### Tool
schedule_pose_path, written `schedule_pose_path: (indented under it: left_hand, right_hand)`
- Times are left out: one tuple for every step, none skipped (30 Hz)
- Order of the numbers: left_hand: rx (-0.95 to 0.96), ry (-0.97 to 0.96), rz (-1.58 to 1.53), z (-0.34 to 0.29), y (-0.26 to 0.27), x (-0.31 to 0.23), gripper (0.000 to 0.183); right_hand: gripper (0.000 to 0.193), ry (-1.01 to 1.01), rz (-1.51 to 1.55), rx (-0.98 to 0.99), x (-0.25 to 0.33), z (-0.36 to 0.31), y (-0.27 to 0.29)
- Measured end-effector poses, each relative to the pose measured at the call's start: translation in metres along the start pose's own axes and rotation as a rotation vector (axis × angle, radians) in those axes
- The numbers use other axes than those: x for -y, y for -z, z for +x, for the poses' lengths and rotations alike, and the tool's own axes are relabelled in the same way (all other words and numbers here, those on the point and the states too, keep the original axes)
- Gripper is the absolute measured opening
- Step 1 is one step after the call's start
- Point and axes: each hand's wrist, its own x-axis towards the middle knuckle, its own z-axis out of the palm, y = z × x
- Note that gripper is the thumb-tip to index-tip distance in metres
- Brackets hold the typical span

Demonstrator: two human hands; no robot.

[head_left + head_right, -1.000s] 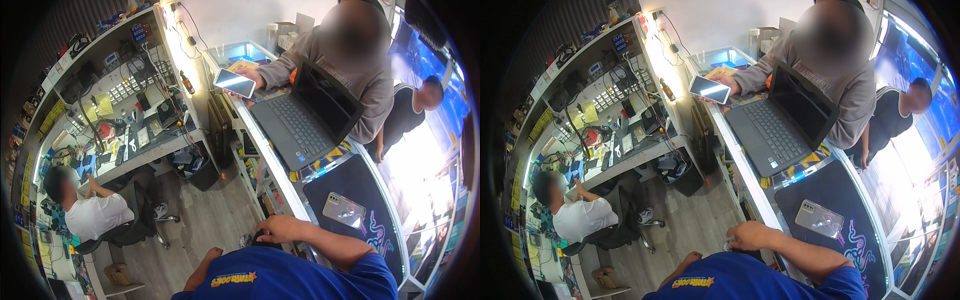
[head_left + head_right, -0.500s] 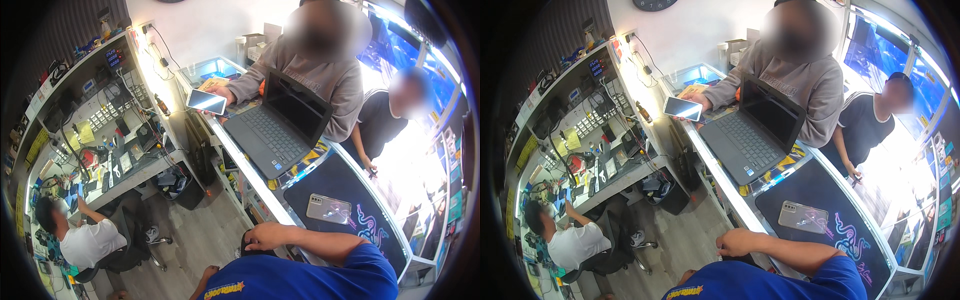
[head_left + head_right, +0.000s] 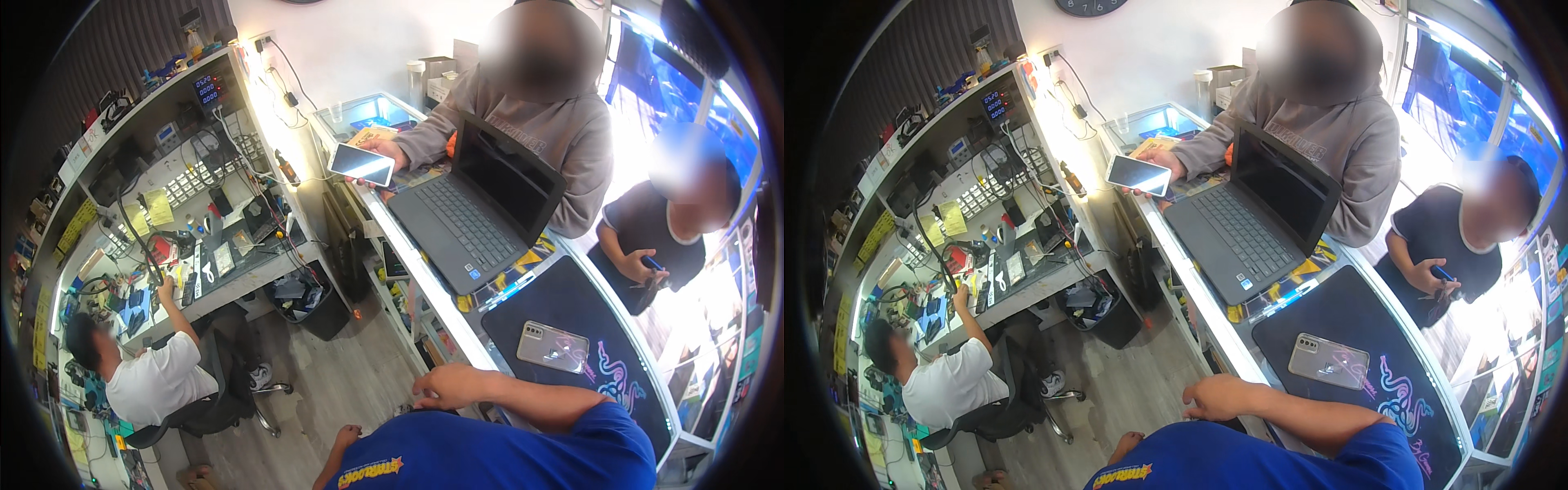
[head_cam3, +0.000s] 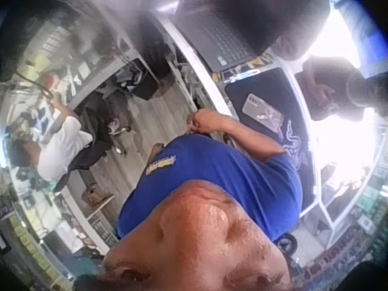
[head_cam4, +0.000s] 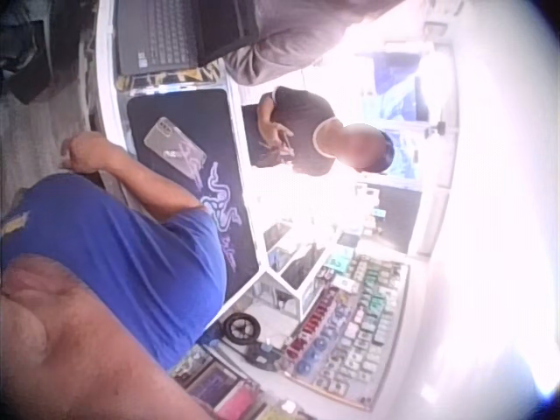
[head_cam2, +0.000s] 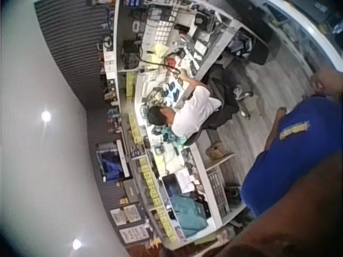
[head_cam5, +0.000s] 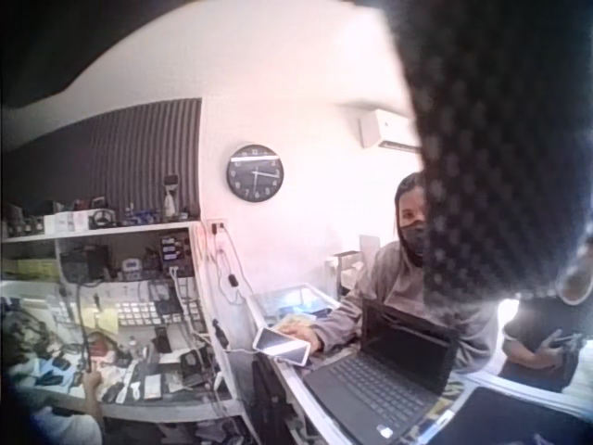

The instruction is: The person picks up a black power bank, places it on the counter, and then picks up a smartphone. They rotate and examine the phone while interacting with two people at the counter. The person then places the phone back on the counter and walks toward a workbench where another person is seated.

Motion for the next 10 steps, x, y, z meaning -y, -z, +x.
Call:
schedule_pose_path:
  left_hand:
    - [-0.010, 0.001, -0.012, -0.006, 0.001, 0.008, 0.041]
    - [0.037, 0.018, -0.003, -0.008, 0.003, 0.014, 0.040]
    - [0.090, 0.033, 0.008, -0.006, 0.004, 0.018, 0.040]
    - [0.131, 0.045, 0.014, -0.001, 0.006, 0.022, 0.040]
    - [0.112, -0.053, 0.062, 0.003, 0.006, 0.031, 0.040]
    - [0.103, -0.155, 0.112, 0.003, 0.001, 0.034, 0.041]
    - [0.095, -0.261, 0.161, 0.004, -0.002, 0.034, 0.041]
    - [0.101, -0.350, 0.165, 0.006, -0.001, 0.038, 0.042]
    - [0.105, -0.439, 0.170, 0.010, 0.002, 0.043, 0.043]
    - [0.102, -0.439, 0.171, 0.013, 0.003, 0.049, 0.043]
  right_hand:
    - [0.045, -0.001, 0.000, -0.003, -0.001, 0.001, 0.000]
    - [0.045, -0.003, 0.000, -0.007, -0.003, 0.003, 0.002]
    - [0.045, -0.012, 0.001, -0.012, -0.003, 0.002, 0.002]
    - [0.045, -0.006, -0.005, -0.007, -0.004, 0.004, 0.002]
    - [0.045, -0.002, -0.011, -0.004, -0.004, 0.005, 0.002]
    - [0.045, -0.009, -0.015, -0.002, -0.005, 0.005, 0.000]
    - [0.046, -0.023, -0.019, -0.003, -0.006, 0.004, -0.001]
    - [0.046, -0.026, -0.022, -0.003, -0.006, 0.006, -0.001]
    - [0.046, -0.027, -0.027, -0.004, -0.007, 0.007, -0.001]
    - [0.046, -0.032, -0.030, 0.004, -0.007, 0.009, -0.001]
